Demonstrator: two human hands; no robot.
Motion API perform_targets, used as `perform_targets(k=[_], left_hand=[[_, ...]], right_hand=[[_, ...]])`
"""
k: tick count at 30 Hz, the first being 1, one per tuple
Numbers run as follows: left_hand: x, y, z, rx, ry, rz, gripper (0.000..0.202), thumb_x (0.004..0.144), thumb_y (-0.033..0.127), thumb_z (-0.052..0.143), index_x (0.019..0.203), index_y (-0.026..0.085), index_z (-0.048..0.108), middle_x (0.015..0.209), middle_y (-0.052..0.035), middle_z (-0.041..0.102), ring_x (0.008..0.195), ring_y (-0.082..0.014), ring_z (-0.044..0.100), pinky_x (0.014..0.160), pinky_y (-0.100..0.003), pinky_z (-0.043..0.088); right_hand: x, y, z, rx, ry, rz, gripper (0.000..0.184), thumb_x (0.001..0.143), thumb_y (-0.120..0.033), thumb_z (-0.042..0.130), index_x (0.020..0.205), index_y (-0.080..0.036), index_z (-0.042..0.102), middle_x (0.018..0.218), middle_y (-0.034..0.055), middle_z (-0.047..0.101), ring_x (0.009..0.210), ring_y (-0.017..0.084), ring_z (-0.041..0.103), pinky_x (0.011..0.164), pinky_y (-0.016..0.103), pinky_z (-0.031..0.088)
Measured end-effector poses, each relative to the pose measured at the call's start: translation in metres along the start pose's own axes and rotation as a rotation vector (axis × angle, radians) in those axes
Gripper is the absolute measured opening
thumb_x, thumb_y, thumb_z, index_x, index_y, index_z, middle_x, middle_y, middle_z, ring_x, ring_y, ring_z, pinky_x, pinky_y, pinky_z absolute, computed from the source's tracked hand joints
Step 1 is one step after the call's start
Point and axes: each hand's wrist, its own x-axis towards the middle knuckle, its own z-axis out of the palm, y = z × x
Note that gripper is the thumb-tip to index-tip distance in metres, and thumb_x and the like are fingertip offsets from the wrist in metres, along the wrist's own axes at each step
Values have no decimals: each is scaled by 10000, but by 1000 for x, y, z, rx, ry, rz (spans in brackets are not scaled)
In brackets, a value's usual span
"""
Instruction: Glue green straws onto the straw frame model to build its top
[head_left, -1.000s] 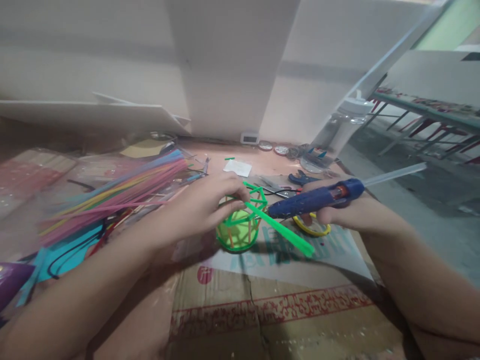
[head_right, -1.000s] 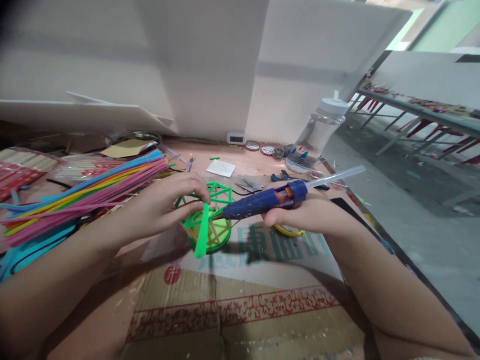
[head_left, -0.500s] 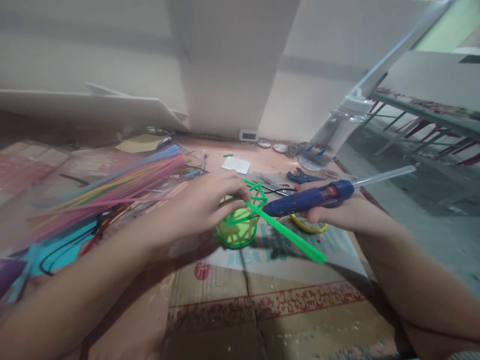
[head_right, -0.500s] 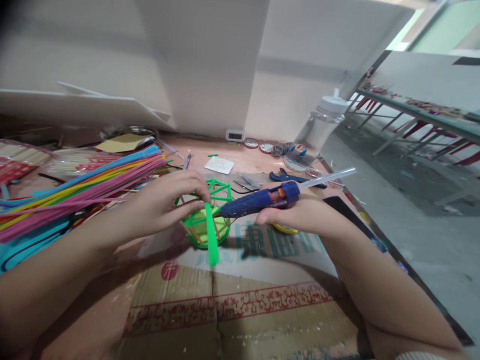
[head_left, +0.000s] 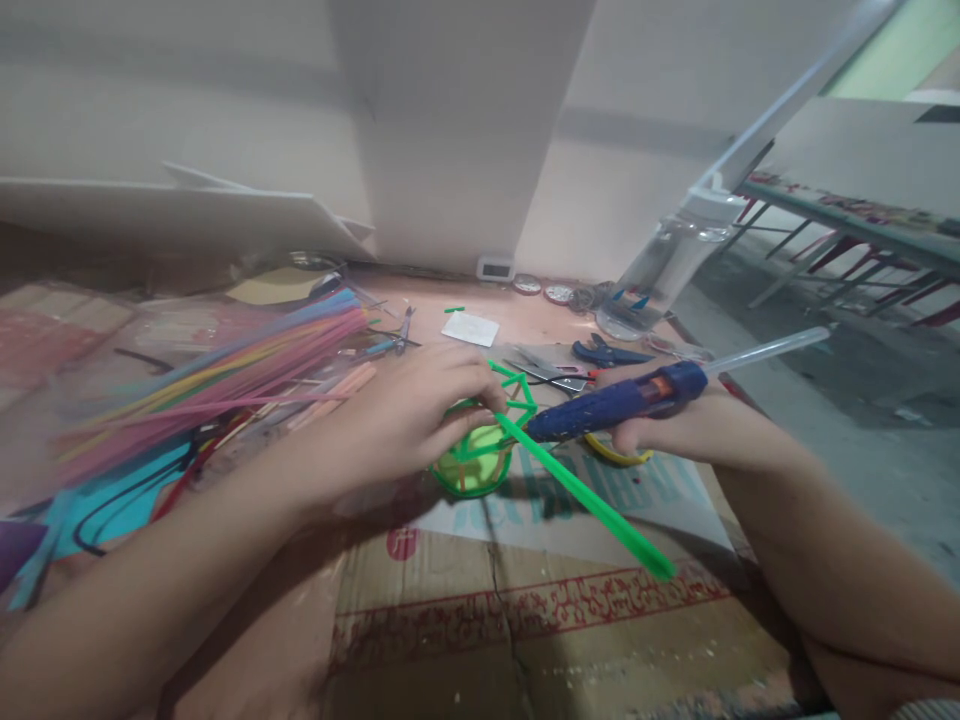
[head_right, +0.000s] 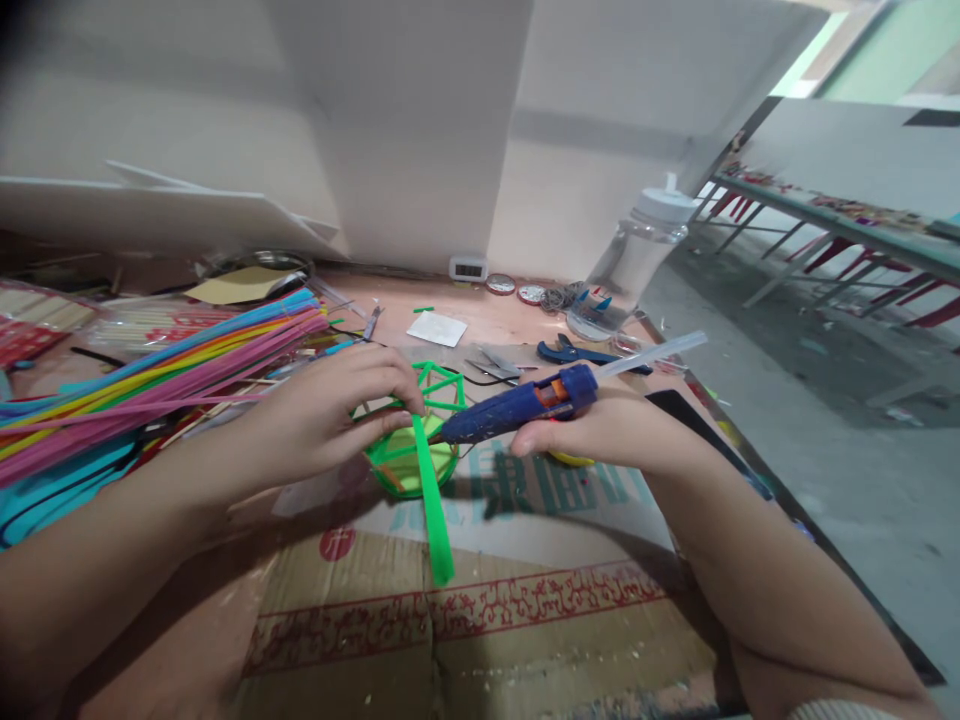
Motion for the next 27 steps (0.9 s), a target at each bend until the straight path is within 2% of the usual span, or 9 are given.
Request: perform_targets(k=[3,6,12,15,18,22,27], left_hand=[[1,2,0,14,4,30,117,976,146,559,946,193,661,991,-43,680,984,-210,607,845,-328,441],[2,4,-1,20,5,56,125,990,166,549,938,186,662,984,-48,687,963,-208,613,825,-319,442],[2,4,0,36,4,73,123,983,158,555,940,184,667,982,-44,688,950,-211,613,815,-320,434],[2,3,1,35,2,74,124,986,162,551,947,187,665,982,-40,684,951,-210,611,815,-320,428],[1,3,1,39,-4,67,121,987,162,550,955,194,661,986,-35,682,951,-211,609,816,-321,423],[2,4,1,36,-12,63,120,986,163,549,956,196,660,986,-37,680,949,-212,609,809,-320,422],[2,4,0,31,-14,65,128,981,155,547,942,188,664,978,-44,683,945,-214,612,814,-323,426]], right_hand=[[2,-4,-4,106,-121,27,498,623,-686,835,733,-208,746,609,-6,645,570,185,623,552,309,556],[2,-6,-5,133,-128,50,438,621,-611,872,719,-204,747,604,-11,650,562,173,619,558,295,555],[0,0,0,146,-48,91,508,526,-706,863,748,-251,813,719,21,758,662,241,704,619,346,610],[-1,3,0,129,-56,142,541,491,-734,857,755,-264,817,738,18,762,704,263,716,668,375,621],[-1,3,-2,118,-48,166,579,460,-733,869,766,-244,808,704,18,737,681,252,697,674,377,608],[1,-2,-2,151,-89,171,542,473,-683,892,741,-223,786,635,0,680,626,212,660,653,345,589],[1,-8,1,169,-87,185,516,496,-679,878,723,-226,784,646,8,686,621,215,652,619,345,587]])
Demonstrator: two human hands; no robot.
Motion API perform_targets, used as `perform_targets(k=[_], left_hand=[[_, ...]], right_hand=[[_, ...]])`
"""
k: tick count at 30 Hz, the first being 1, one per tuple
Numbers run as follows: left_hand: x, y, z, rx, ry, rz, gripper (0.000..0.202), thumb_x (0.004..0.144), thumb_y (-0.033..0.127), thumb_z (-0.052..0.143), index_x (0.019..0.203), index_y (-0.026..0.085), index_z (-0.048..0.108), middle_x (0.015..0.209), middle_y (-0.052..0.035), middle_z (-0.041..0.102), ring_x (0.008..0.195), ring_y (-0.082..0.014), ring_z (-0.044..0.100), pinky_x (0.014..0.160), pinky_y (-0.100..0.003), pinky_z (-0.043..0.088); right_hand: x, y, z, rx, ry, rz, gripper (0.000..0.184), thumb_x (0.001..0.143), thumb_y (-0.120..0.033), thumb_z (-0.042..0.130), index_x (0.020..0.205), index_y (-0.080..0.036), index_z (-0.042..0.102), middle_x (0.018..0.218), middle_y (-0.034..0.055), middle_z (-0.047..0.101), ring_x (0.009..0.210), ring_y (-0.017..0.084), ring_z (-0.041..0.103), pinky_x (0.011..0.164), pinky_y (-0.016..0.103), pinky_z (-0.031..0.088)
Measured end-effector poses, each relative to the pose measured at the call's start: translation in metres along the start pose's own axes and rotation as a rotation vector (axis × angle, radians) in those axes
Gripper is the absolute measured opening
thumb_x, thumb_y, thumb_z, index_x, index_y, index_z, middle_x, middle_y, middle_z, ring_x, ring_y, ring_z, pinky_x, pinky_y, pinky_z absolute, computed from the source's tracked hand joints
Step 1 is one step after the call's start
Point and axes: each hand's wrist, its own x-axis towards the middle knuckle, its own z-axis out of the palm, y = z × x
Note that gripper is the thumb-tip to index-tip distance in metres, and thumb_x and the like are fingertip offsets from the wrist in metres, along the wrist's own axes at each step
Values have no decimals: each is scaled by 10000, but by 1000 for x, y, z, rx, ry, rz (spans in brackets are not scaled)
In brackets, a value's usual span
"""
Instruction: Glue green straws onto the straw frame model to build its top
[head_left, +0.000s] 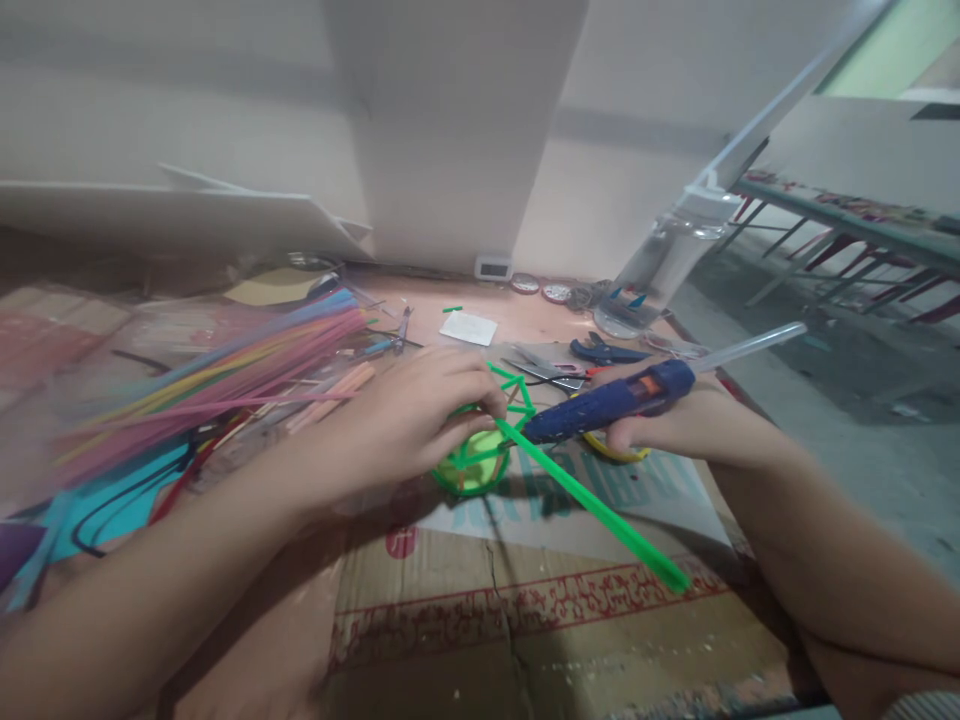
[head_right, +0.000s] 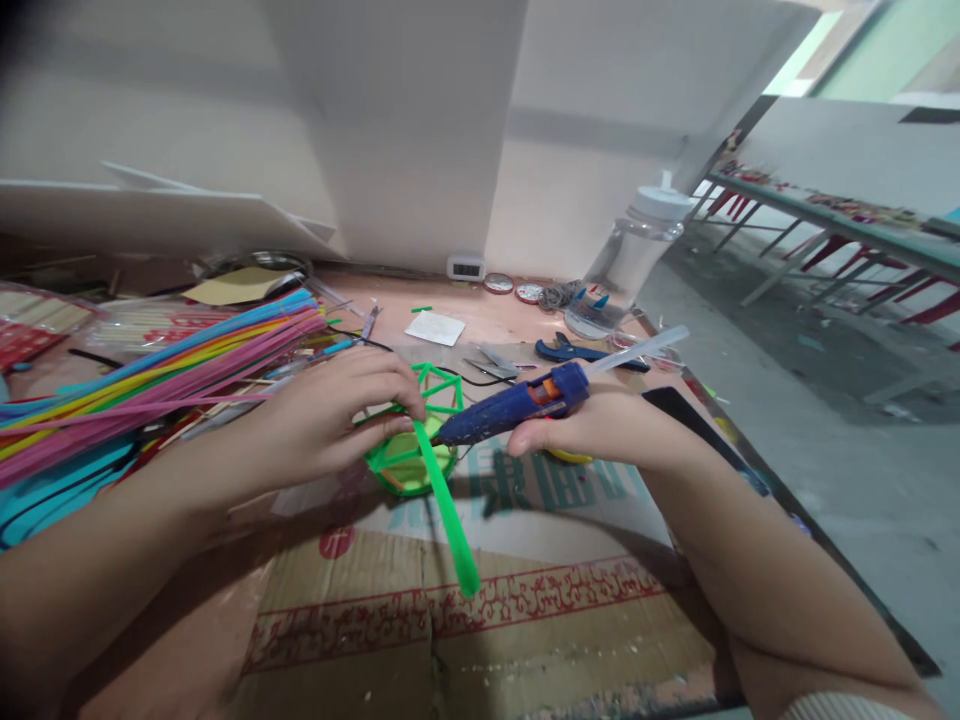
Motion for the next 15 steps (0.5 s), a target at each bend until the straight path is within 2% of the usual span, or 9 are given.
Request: perform_targets(k=[4,8,15], left_hand=[[0,0,1,1,1,3,129,981,159,547,944,185,667,978,-47,682,949,-217,612,820,-329,427],[0,0,1,-3,2,-1,137,985,162,539,938,188,666,974,-45,681,946,-215,610,817,-327,424],[1,1,0,-6,-3,0,141,978,155,541,929,186,669,963,-50,682,941,-218,612,809,-325,426]], right_hand=[[0,4,0,-4,12,-2,486,515,-684,862,680,-235,784,657,25,708,624,225,655,608,354,587],[0,7,-3,-50,-1,-18,507,521,-686,863,716,-223,792,669,19,700,644,217,652,650,347,576],[-1,-7,-6,-14,-118,-68,425,619,-559,873,632,-178,684,552,-23,569,520,129,512,466,238,400]])
